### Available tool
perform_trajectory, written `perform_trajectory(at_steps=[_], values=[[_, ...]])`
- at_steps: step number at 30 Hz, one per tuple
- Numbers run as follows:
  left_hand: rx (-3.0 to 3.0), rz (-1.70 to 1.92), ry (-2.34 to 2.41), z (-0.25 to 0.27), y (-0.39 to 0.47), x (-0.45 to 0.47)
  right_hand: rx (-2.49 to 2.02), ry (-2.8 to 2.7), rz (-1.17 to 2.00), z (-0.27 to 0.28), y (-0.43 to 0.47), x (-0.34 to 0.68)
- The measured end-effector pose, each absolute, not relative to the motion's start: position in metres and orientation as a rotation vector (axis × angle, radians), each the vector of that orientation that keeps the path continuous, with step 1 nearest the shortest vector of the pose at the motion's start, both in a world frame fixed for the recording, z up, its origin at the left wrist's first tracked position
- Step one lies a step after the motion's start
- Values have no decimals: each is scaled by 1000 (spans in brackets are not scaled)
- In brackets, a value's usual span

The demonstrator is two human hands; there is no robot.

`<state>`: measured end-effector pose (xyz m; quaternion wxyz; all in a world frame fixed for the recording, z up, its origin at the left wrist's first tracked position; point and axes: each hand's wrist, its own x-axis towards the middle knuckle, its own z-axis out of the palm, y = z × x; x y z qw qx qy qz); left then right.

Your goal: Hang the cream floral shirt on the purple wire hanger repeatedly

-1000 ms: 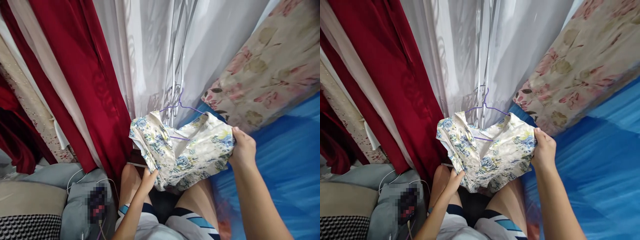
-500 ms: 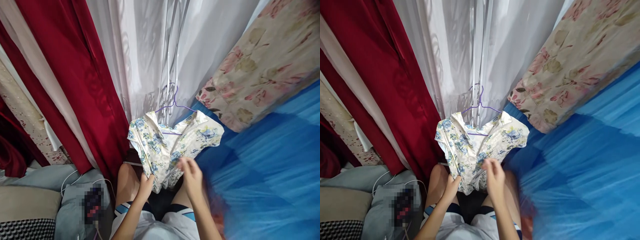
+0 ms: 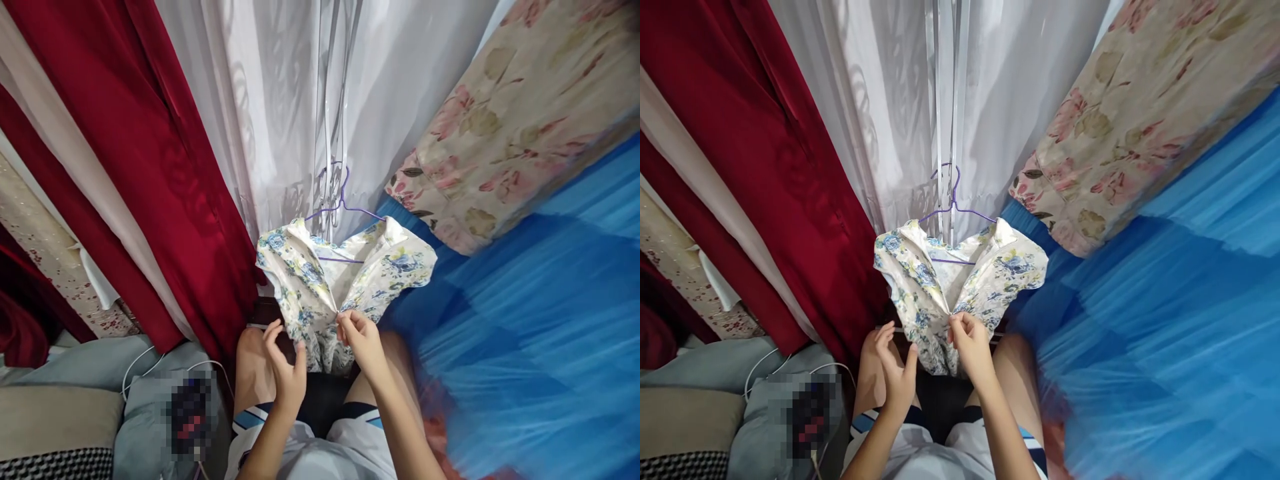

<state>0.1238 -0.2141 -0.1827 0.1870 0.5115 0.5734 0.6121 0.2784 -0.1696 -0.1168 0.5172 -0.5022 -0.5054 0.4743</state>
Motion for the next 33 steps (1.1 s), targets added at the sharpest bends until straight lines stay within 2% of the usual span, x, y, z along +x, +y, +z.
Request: perform_trajectory(at_steps=[4, 10, 19, 23, 25, 29, 33], values=[[1814, 1468, 1318, -165, -183, 145, -1164, -1245, 1237, -116, -175, 278], [2107, 1240, 1323, -143, -156, 167, -1101, -1117, 1319, -97, -165, 294], [2363, 751, 1474, -117, -182, 174, -876, -1057, 1070, 11, -88, 305], [2334, 611, 1384, -107, -173, 166, -818, -1049, 999, 32, -83, 302], [2237, 722, 1331, -89, -156, 157, -838, -1066, 985, 30, -88, 301], [2119, 1345, 1219, -29, -110, 143, -922, -1158, 943, 21, -101, 300], [2358, 1517, 950, 16, -75, 148, -957, -1295, 846, 17, -103, 301]])
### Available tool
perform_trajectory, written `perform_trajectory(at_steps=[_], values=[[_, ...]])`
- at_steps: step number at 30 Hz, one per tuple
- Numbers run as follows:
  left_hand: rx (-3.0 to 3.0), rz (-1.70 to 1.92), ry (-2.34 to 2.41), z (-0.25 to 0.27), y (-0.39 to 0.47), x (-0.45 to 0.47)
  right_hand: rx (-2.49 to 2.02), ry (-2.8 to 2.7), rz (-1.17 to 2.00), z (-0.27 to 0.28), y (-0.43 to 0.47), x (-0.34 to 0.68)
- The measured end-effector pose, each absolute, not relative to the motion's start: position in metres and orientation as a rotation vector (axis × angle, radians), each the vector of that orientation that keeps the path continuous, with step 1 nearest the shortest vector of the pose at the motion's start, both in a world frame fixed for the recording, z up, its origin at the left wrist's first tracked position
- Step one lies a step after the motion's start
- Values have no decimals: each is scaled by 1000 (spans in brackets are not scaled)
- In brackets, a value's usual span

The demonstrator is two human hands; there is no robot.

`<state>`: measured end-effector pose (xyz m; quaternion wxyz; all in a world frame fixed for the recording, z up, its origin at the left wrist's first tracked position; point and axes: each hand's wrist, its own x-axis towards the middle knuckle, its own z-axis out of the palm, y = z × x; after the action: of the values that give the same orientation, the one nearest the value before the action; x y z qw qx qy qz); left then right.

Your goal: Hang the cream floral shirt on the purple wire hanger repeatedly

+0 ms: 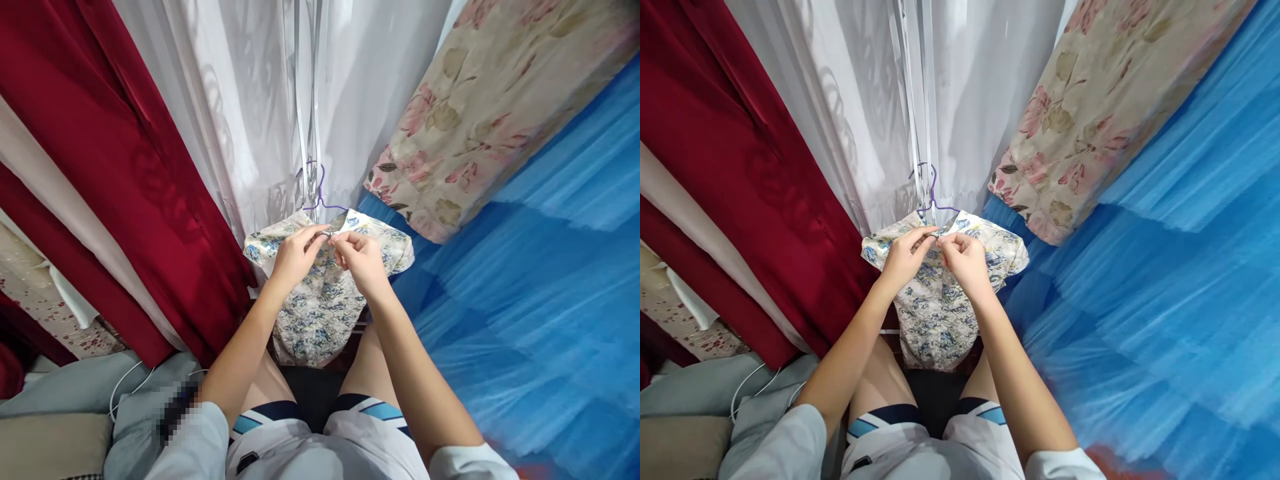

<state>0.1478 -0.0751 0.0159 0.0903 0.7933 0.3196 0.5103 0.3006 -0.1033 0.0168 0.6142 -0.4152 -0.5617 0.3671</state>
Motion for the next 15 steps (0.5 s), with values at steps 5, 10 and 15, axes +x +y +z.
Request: perform_trajectory(at_steps=[5, 10, 15], values=[[2390, 1761, 916, 23, -64, 157, -971, -1332, 772, -4, -87, 297], [1898, 2166, 1065, 19, -39, 121, -1090, -1346, 831, -43, -87, 292], [1041, 2198, 1095, -9, 9, 60, -1064, -1313, 1040, -65, -110, 290]])
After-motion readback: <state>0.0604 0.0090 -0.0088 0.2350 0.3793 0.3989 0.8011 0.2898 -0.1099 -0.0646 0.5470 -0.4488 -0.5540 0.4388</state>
